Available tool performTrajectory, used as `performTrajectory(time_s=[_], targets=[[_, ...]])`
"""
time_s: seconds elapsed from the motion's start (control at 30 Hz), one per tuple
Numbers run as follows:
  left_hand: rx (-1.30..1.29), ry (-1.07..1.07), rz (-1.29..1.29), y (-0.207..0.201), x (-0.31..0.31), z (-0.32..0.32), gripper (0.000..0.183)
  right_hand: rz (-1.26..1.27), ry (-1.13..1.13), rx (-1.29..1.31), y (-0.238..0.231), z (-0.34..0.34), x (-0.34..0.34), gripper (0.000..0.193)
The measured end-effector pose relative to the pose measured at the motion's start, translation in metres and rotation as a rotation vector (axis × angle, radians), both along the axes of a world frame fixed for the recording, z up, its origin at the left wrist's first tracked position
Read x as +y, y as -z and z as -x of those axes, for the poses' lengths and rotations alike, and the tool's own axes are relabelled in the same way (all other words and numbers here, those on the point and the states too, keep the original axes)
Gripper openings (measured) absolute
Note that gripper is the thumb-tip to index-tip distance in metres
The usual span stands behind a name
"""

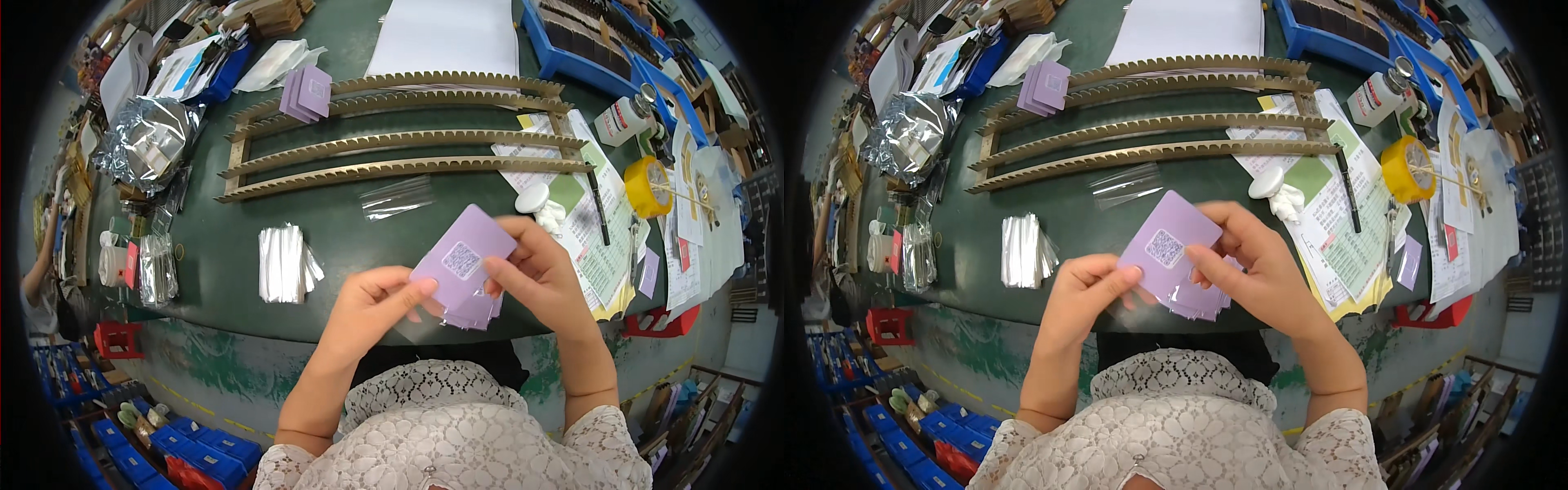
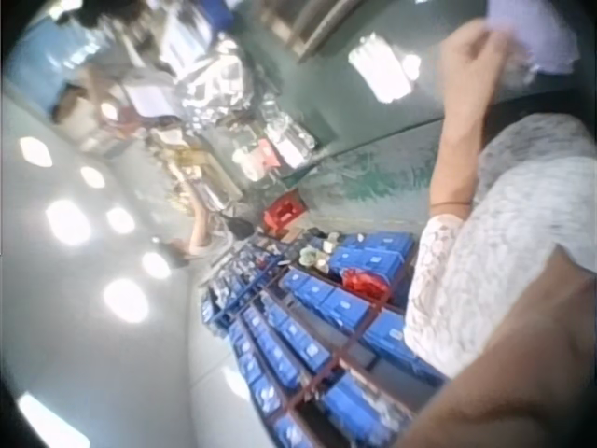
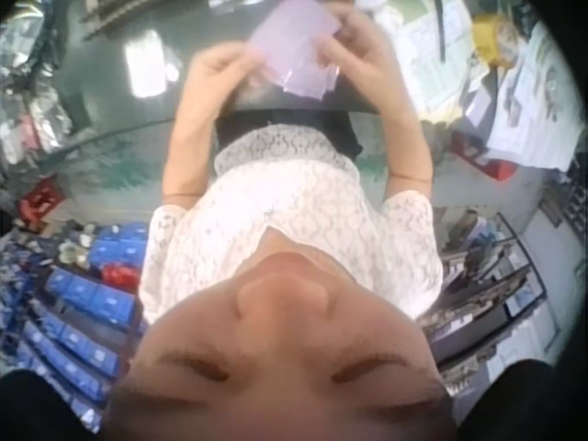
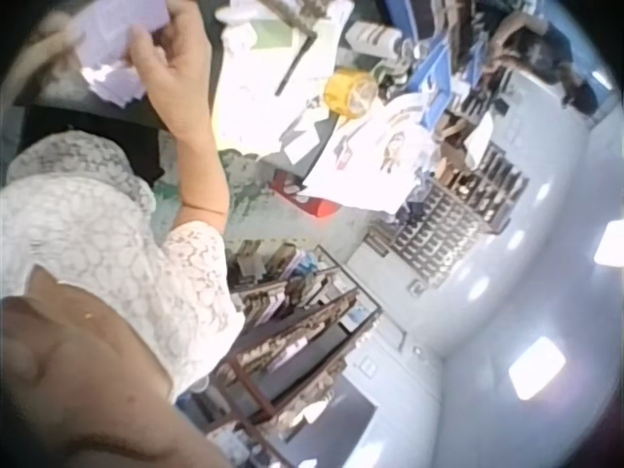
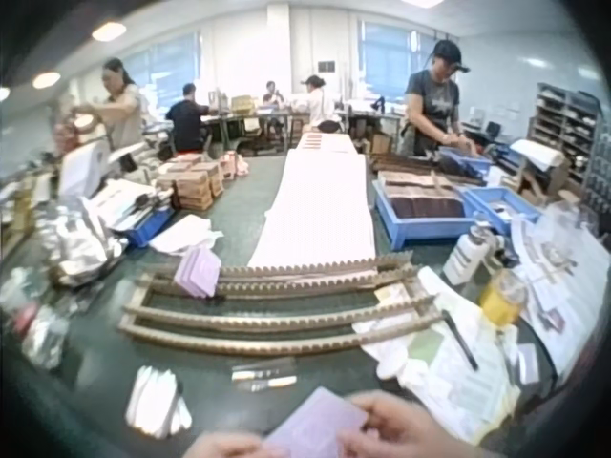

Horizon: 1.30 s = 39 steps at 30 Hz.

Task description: The person places small purple cards with QR codes into clear plastic sleeves one by one. They pick up a card, open a sleeve, insert the card, and place the packaged unit on the table. The person also retrieves a wooden rack from the floor and places it on the table to organize the cards.

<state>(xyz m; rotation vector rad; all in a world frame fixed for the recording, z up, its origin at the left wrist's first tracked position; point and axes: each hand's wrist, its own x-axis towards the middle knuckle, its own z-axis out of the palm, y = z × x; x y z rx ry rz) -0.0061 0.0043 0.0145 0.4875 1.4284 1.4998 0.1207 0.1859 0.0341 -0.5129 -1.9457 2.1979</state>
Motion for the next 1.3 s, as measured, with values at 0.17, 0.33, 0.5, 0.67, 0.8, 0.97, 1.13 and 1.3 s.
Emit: performTrajectory(time_s=[0.17, 0.33, 0.5, 0.67, 0.8, 0.97, 1.13, 1.3], targets=[[0.049, 0.000, 0.054, 0.004, 0.006, -0.006, 0.020, -0.605, -0.142, 0.073, 0.004, -0.004, -0.008, 0.042], [0.479, -0.121, -0.066, 0.012, 0.024, -0.001, 0.021, -0.154, -0.055, -0.066, 0.018, -0.019, -0.001, 0.037], [1.338, -0.453, 0.377, 0.035, 0.032, 0.042, 0.021, -0.678, -0.014, -0.180, 0.023, -0.022, 0.012, 0.037], [1.243, -0.391, 0.263, 0.043, 0.027, 0.051, 0.016, -0.711, 0.006, -0.115, 0.009, -0.003, 0.020, 0.035], [0.272, -0.260, 0.003, 0.018, 0.012, 0.040, 0.011, -0.611, 0.108, 0.066, 0.011, 0.029, 0.017, 0.036], [0.100, -0.181, -0.059, 0.013, -0.009, 0.027, 0.012, -0.284, -0.092, -0.039, 0.013, 0.056, 0.001, 0.019], [-0.031, -0.003, -0.176, 0.014, -0.021, 0.026, 0.020, -0.556, -0.450, 0.046, -0.001, 0.081, -0.012, 0.021], [-0.169, -0.060, -0.129, 0.025, -0.035, 0.042, 0.023, -0.868, -0.364, 0.319, -0.015, 0.154, -0.011, 0.047]])
